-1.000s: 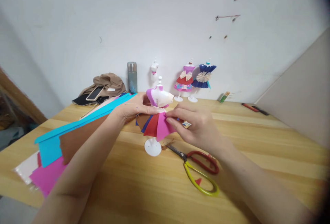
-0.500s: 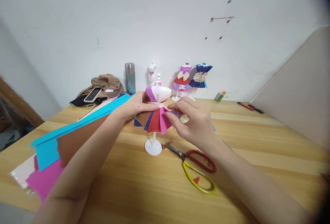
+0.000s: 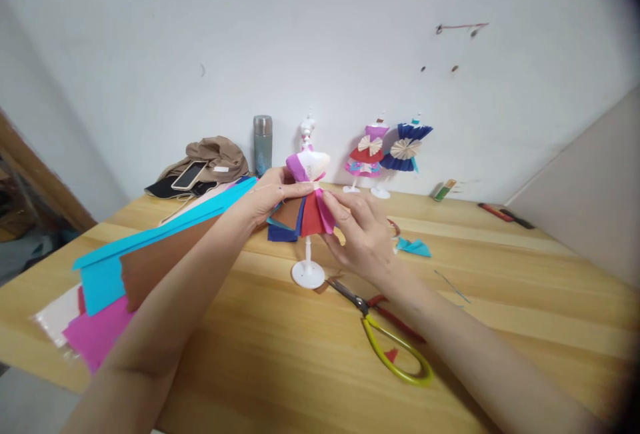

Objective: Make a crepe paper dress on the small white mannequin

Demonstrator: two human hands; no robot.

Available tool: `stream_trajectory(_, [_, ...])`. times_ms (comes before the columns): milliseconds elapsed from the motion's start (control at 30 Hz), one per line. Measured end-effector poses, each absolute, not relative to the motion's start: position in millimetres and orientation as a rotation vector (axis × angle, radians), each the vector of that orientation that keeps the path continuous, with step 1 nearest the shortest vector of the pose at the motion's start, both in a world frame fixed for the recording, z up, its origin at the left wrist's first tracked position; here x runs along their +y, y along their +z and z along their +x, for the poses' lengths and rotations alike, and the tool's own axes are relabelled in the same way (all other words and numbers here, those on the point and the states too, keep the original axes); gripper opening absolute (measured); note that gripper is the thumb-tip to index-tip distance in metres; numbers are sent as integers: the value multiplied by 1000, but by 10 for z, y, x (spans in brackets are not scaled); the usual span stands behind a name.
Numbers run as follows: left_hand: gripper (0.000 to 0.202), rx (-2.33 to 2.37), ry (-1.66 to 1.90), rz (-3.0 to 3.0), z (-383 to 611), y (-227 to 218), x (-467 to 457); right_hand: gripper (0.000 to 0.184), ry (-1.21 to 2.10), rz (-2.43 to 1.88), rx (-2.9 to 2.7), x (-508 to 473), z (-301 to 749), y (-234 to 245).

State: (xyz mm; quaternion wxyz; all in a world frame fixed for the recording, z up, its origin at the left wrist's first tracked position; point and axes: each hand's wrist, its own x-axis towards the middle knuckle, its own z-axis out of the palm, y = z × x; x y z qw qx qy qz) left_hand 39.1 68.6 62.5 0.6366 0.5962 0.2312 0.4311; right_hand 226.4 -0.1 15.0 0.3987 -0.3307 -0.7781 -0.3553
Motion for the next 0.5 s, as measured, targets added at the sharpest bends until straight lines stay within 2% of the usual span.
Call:
stream_trajectory(167, [43,522,910,1383,397,659,618,46,-998,-837,-1890,-16,2249,123])
stream_trajectory(300, [50,513,887,1386,402,684,597,39,-952,-840,-1864,-21,2263,106])
stream_trajectory(500, [39,591,874,1403,413,667,601,29,-999,-862,-1889,-37,2268,110])
